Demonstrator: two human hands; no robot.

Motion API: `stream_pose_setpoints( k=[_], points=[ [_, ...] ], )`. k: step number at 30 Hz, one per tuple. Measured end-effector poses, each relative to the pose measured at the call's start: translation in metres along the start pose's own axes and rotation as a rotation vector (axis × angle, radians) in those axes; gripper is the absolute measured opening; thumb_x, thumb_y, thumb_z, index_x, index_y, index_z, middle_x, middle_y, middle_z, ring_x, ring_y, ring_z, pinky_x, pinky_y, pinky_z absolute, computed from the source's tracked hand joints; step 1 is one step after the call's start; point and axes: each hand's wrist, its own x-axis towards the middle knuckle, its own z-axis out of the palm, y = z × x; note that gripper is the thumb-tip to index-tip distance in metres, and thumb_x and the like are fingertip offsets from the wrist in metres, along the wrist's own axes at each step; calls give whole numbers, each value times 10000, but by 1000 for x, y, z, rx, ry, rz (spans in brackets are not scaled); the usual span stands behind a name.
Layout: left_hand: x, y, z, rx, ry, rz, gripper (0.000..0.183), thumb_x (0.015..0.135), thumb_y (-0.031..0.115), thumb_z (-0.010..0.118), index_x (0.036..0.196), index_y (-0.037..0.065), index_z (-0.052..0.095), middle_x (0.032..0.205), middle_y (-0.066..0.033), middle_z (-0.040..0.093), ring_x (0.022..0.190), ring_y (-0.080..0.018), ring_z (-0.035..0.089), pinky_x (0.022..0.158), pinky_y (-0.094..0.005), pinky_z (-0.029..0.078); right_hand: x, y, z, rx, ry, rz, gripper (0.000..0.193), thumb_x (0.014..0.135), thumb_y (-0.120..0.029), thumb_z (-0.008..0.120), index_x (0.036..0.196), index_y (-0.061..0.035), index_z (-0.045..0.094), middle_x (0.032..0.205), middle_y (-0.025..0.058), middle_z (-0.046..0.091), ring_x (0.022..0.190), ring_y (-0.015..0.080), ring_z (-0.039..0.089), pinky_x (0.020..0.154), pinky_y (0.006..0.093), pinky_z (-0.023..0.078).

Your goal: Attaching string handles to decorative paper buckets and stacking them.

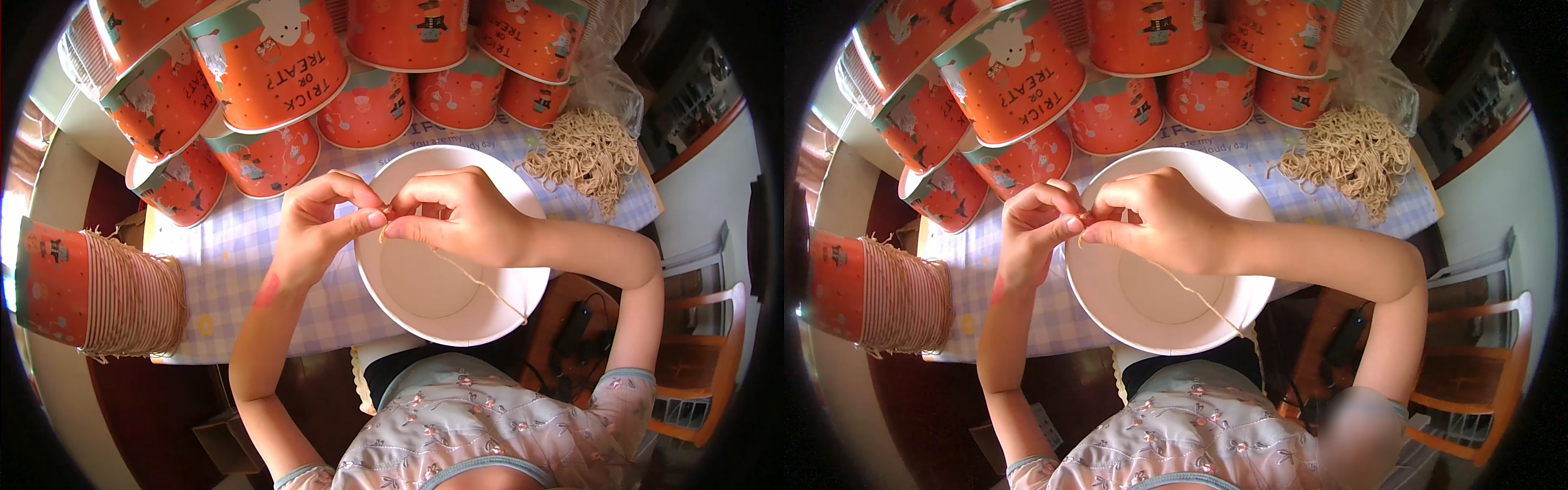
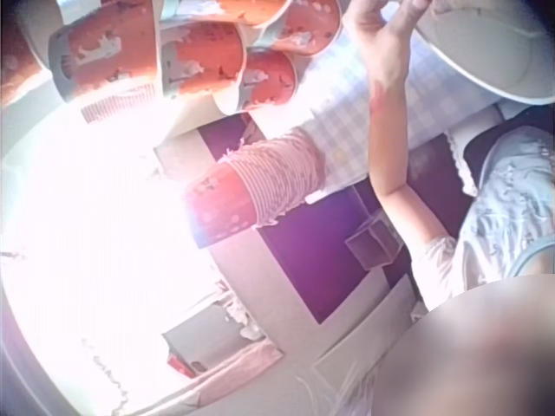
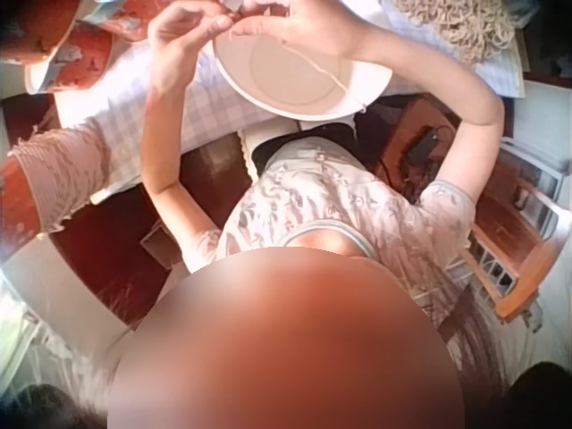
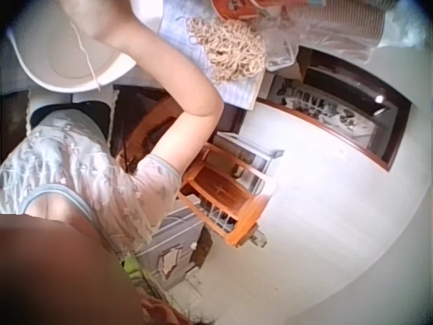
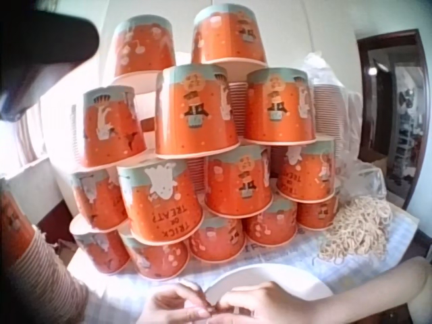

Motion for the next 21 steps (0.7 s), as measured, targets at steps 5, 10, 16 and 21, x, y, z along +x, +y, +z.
stream_pose_setpoints(
  k=[5,10,16,21],
  points=[
    [-4,8,2,121,63,-20,90,628,17,622,689,19,556,689,-44,558,664,-92,504,635,-226,394,4,7,4,-10,49,-69,126,669,-131,566,657,-10,535,558,89,510,499,154,471,472,271,366],
    [-6,18,4,313,140,-211,87,645,44,614,705,-5,574,708,-46,572,660,-81,513,625,-218,402,6,6,5,-6,44,-18,123,659,-125,574,667,-7,543,581,99,531,513,152,489,481,261,378],
    [-5,24,4,303,93,-204,112,679,54,584,764,-19,577,737,-58,576,692,-94,526,629,-214,424,6,3,4,4,21,40,96,670,-81,594,707,-4,549,621,33,535,548,59,481,492,199,399],
    [-3,30,6,253,93,-214,121,687,50,576,781,-26,569,748,-68,576,710,-99,528,645,-220,430,8,4,3,16,41,61,89,667,-84,595,698,-12,551,616,32,535,550,60,485,494,195,400]
  ],
)
